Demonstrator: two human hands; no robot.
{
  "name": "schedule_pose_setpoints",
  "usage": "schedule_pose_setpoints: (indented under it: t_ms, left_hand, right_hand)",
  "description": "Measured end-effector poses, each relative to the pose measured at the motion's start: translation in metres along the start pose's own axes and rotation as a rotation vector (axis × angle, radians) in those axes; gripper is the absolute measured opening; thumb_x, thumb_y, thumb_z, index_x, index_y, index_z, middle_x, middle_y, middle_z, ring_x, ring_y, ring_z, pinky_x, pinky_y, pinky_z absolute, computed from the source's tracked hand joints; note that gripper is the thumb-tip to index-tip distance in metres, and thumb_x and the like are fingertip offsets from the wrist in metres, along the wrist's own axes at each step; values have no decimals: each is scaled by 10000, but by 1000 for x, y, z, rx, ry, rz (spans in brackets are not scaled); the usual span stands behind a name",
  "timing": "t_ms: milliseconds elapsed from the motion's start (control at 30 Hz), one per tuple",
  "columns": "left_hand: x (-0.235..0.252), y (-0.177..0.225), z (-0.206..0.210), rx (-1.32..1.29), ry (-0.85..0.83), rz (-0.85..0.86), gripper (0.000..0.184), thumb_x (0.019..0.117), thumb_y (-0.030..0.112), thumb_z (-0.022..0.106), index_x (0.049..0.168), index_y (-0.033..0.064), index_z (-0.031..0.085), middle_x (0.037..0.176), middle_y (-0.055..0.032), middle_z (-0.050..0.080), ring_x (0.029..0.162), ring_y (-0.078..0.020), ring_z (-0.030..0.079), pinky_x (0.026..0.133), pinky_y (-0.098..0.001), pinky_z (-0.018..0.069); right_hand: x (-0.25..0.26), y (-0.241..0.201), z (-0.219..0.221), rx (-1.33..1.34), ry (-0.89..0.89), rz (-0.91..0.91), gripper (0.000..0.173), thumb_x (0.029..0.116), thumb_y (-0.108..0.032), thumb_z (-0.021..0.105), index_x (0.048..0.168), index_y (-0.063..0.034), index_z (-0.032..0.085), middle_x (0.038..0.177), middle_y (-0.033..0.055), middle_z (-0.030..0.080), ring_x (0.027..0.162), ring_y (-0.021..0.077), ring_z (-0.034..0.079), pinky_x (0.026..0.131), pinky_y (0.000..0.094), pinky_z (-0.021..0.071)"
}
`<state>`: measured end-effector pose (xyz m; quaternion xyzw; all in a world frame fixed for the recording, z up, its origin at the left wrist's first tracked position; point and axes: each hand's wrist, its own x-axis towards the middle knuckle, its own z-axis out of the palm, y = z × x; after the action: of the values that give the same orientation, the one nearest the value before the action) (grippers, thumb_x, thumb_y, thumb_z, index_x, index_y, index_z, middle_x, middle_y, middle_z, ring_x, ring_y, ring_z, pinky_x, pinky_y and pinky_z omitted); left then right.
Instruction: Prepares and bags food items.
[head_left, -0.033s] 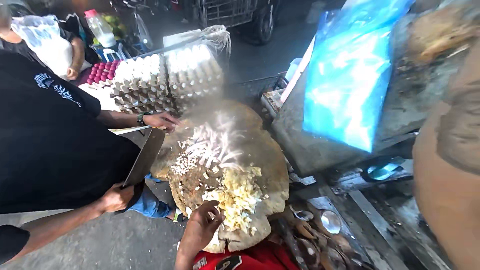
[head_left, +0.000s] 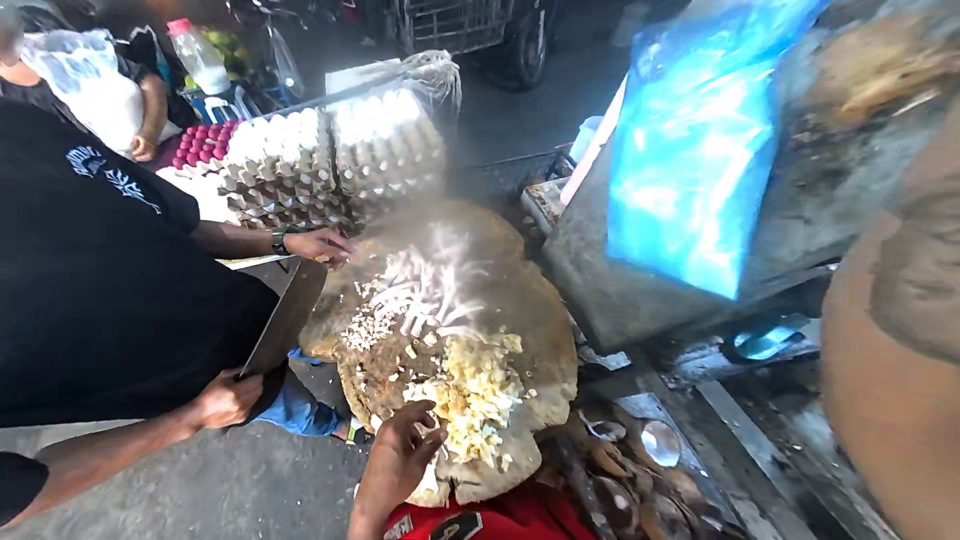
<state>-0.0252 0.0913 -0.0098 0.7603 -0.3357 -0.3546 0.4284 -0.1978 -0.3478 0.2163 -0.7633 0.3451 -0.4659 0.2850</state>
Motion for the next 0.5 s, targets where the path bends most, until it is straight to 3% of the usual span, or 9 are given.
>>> schedule_pose_setpoints:
  t_ms: [67, 133, 233, 300, 333, 367, 400, 433, 500]
  left_hand:
    - [-7, 3, 1, -62, 185, 142, 463, 899, 172, 744, 1290, -46, 626, 1136, -142, 706, 690, -91, 645, 627, -269, 558]
    - [-11, 11, 0, -76, 384, 333, 580, 876, 234, 791, 1352, -10, 566, 1289, -151, 651, 825, -60, 675, 687, -228, 575]
    - [-17, 34, -5, 76, 535, 497, 816, 852, 472, 804, 1520, 239, 399, 1545, -62, 440, 1220, -58, 586, 952, -235, 536]
    - [-22, 43, -3, 190, 496, 524, 808, 822, 474, 827, 1496, 284, 423, 1623, -70, 328, 1454, -141, 407, 1151, -332, 425]
    - [-24, 39, 0, 214, 460, 538, 692, 820, 399, 841, 1416, 219, 538, 1590, -138, 389, 1472, -227, 398, 1172, -405, 406]
    - [-26, 33, 3, 216, 423, 544, 487, 824, 301, 824, 1260, 152, 667, 1508, -183, 497, 1453, -296, 425, 1168, -463, 401]
    - [-28, 25, 6, 199, 394, 527, 237, 842, 228, 765, 1052, 120, 743, 1414, -162, 601, 1436, -307, 446, 1171, -476, 386]
    - [-33, 18, 8, 180, 368, 494, 108, 899, 218, 688, 897, 128, 748, 1327, -99, 670, 1425, -264, 461, 1181, -445, 377]
    - [-43, 10, 4, 92, 319, 430, 231, 983, 263, 655, 822, 124, 746, 1175, -8, 730, 1353, -139, 525, 1168, -341, 404]
  right_hand:
    - [-86, 4, -4, -90, 157, -194, 388, 1095, -168, 415, 1387, 57, 533, 1342, 134, 611, 1242, 120, 579, 1072, 274, 463]
    - [-114, -28, 10, -68, 92, -321, 372, 1088, -230, 473, 1352, 14, 568, 1278, 85, 635, 1194, 94, 599, 1034, 298, 505]
    - [-153, -94, 88, 111, -358, -609, 148, 997, -215, 609, 967, -89, 680, 868, 6, 691, 829, 48, 654, 760, 242, 559]
    - [-206, -78, 137, 316, -820, -622, 124, 927, -119, 634, 886, -77, 743, 768, 44, 710, 704, 127, 685, 666, 298, 579]
    - [-231, -67, 149, 422, -991, -557, 126, 925, -99, 640, 887, -48, 749, 767, 71, 711, 704, 160, 694, 662, 325, 584]
    - [-249, -58, 156, 527, -1105, -468, 127, 933, -82, 648, 896, -14, 750, 777, 102, 714, 713, 185, 698, 673, 344, 585]
    - [-261, -51, 158, 609, -1157, -387, 137, 947, -80, 649, 906, 6, 748, 782, 117, 715, 720, 183, 695, 684, 331, 577]
    - [-267, -45, 159, 663, -1152, -324, 140, 950, -77, 650, 916, 17, 748, 785, 121, 715, 718, 164, 687, 686, 297, 567]
    - [-272, -33, 161, 705, -1035, -230, 127, 934, -74, 655, 934, 16, 744, 796, 109, 717, 706, 98, 667, 676, 216, 549]
